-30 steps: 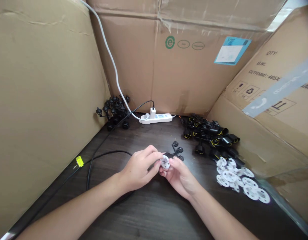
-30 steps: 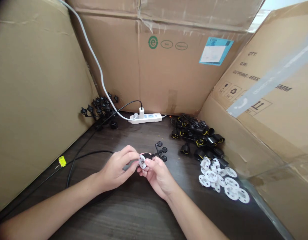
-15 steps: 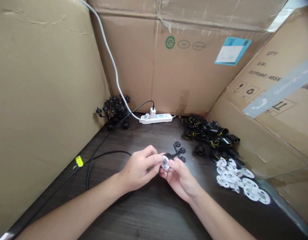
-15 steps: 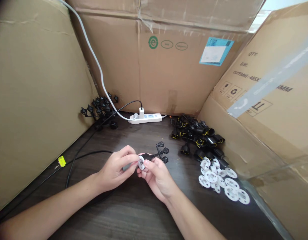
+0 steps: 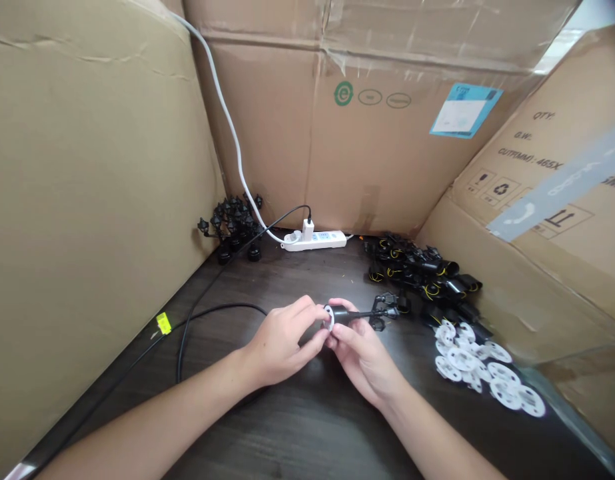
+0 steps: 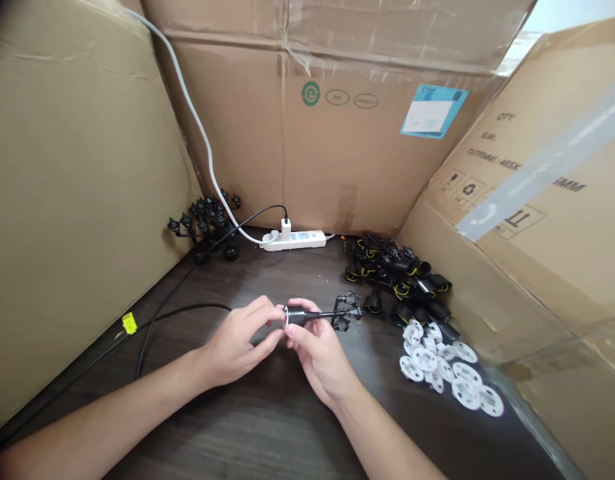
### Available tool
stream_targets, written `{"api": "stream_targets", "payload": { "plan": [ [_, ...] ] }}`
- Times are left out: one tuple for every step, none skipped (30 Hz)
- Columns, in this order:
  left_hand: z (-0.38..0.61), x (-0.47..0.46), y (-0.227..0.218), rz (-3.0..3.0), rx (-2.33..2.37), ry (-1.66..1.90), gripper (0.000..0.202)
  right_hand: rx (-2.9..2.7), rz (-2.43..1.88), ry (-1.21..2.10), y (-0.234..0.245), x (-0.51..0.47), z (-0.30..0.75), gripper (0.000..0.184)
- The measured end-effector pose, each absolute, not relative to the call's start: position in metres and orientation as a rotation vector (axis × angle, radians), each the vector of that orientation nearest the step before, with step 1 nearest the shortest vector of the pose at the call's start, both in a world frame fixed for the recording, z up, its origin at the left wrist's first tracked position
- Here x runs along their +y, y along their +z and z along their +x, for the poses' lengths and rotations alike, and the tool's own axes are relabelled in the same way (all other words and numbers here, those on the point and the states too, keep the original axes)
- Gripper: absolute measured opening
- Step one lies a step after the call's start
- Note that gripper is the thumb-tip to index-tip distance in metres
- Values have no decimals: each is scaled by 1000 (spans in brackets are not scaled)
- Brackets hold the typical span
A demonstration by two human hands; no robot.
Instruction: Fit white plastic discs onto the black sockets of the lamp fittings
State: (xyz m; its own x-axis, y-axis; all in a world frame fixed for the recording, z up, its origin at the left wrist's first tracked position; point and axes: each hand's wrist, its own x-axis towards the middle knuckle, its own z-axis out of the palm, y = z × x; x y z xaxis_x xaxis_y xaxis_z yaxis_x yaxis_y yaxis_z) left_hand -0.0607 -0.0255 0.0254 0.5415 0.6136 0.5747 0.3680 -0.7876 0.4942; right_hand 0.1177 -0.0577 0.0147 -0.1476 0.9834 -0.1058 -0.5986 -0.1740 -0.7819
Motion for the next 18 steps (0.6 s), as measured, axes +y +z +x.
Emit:
{"api": "stream_targets", "payload": {
  "plan": [
    [-61, -26, 24, 2442, 835, 1071, 14, -728, -768, 1607, 15, -58, 118, 43],
    [-60, -26, 23, 2402, 852, 1043, 16, -754, -787, 1577, 14, -57, 118, 44],
    [-60, -26, 21, 2336, 866, 1021, 18, -783, -811, 1544, 13, -57, 118, 44],
    [-58, -25, 20, 2242, 874, 1009, 19, -815, -839, 1504, 12, -57, 118, 45],
    [-57, -25, 18, 2112, 878, 995, 20, -850, -866, 1458, 11, -56, 119, 45],
    [-54, -25, 17, 1946, 879, 987, 21, -886, -892, 1403, 9, -55, 119, 44],
    [-52, -24, 16, 1761, 868, 953, 24, -924, -916, 1344, 8, -54, 119, 43],
    [-50, -23, 15, 1573, 843, 900, 28, -966, -940, 1282, 6, -54, 118, 42],
    [-48, -22, 15, 1404, 815, 849, 32, -1008, -967, 1218, 4, -53, 118, 40],
    [-46, -22, 15, 1260, 783, 809, 36, -1049, -997, 1156, 3, -53, 117, 38],
    [-45, -22, 15, 1146, 756, 782, 39, -1088, -1027, 1099, 2, -53, 117, 36],
    [-45, -22, 15, 1066, 733, 769, 40, -1127, -1053, 1050, 2, -54, 116, 35],
    [-45, -22, 15, 1014, 713, 762, 40, -1165, -1072, 1007, 2, -55, 116, 33],
    [-45, -22, 15, 982, 696, 750, 40, -1199, -1084, 970, 2, -57, 116, 31],
    [-46, -22, 15, 967, 681, 729, 41, -1229, -1088, 940, 3, -58, 116, 29],
    [-47, -22, 14, 965, 665, 706, 42, -1255, -1087, 918, 4, -60, 117, 27],
    [-48, -23, 14, 972, 651, 686, 42, -1281, -1078, 911, 4, -61, 119, 26],
    [-48, -23, 13, 986, 641, 668, 42, -1299, -1062, 918, 5, -62, 120, 24]
  ]
}}
